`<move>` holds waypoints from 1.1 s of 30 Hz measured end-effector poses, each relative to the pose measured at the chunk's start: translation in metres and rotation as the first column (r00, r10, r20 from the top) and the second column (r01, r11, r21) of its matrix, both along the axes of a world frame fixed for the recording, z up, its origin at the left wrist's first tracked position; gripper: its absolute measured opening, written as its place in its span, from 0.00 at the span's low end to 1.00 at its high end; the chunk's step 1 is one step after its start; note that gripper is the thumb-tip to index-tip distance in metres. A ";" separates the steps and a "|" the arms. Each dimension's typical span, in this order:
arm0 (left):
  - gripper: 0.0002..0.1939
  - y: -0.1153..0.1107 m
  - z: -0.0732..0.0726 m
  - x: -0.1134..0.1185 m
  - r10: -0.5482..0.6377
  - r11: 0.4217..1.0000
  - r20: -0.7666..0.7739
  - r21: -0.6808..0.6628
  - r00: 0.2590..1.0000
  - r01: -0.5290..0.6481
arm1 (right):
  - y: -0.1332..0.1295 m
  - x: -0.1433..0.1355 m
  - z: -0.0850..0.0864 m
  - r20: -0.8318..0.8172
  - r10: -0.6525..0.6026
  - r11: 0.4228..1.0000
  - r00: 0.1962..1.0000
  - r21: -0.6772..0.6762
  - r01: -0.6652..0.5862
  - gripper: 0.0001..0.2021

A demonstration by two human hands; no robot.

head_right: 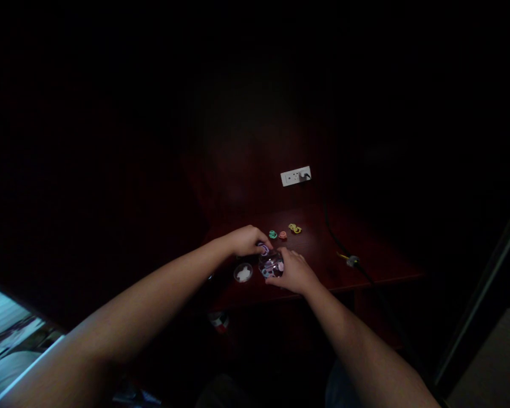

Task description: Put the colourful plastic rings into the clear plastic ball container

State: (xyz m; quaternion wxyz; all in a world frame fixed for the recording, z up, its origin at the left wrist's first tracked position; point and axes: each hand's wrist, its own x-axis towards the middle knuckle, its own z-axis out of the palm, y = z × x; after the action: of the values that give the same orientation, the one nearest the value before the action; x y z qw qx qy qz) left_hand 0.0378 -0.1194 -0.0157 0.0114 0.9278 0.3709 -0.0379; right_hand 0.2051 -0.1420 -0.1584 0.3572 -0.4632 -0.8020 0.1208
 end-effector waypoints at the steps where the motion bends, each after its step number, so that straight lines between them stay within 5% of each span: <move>1: 0.13 0.000 0.000 0.000 0.001 1.000 0.002 -0.001 1.000 -0.001 | 0.000 0.000 0.000 0.001 -0.004 1.000 1.000 -0.001 0.004 0.36; 12: 0.17 0.003 -0.006 0.001 0.095 0.965 0.153 -0.259 0.984 -0.053 | 0.001 0.000 0.000 -0.017 0.017 1.000 1.000 -0.008 -0.017 0.38; 25: 0.18 0.010 -0.007 0.000 0.170 0.928 0.258 -0.368 0.951 -0.066 | -0.003 -0.002 0.005 -0.013 0.003 0.999 1.000 -0.053 -0.004 0.40; 28: 0.15 0.012 -0.008 -0.003 0.156 0.946 0.256 -0.317 0.954 -0.070 | -0.004 -0.002 0.006 -0.014 -0.010 0.998 1.000 -0.062 0.009 0.40; 33: 0.10 0.028 -0.016 -0.014 0.220 0.973 0.177 0.027 0.959 -0.228 | -0.003 -0.003 0.003 -0.030 -0.009 0.998 1.000 -0.061 0.008 0.40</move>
State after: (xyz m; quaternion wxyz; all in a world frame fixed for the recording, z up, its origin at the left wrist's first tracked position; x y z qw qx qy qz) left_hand 0.0242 -0.0916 -0.0314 0.0262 0.8796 0.4720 0.0531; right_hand 0.2025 -0.1448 -0.1555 0.3555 -0.4754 -0.7905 0.1508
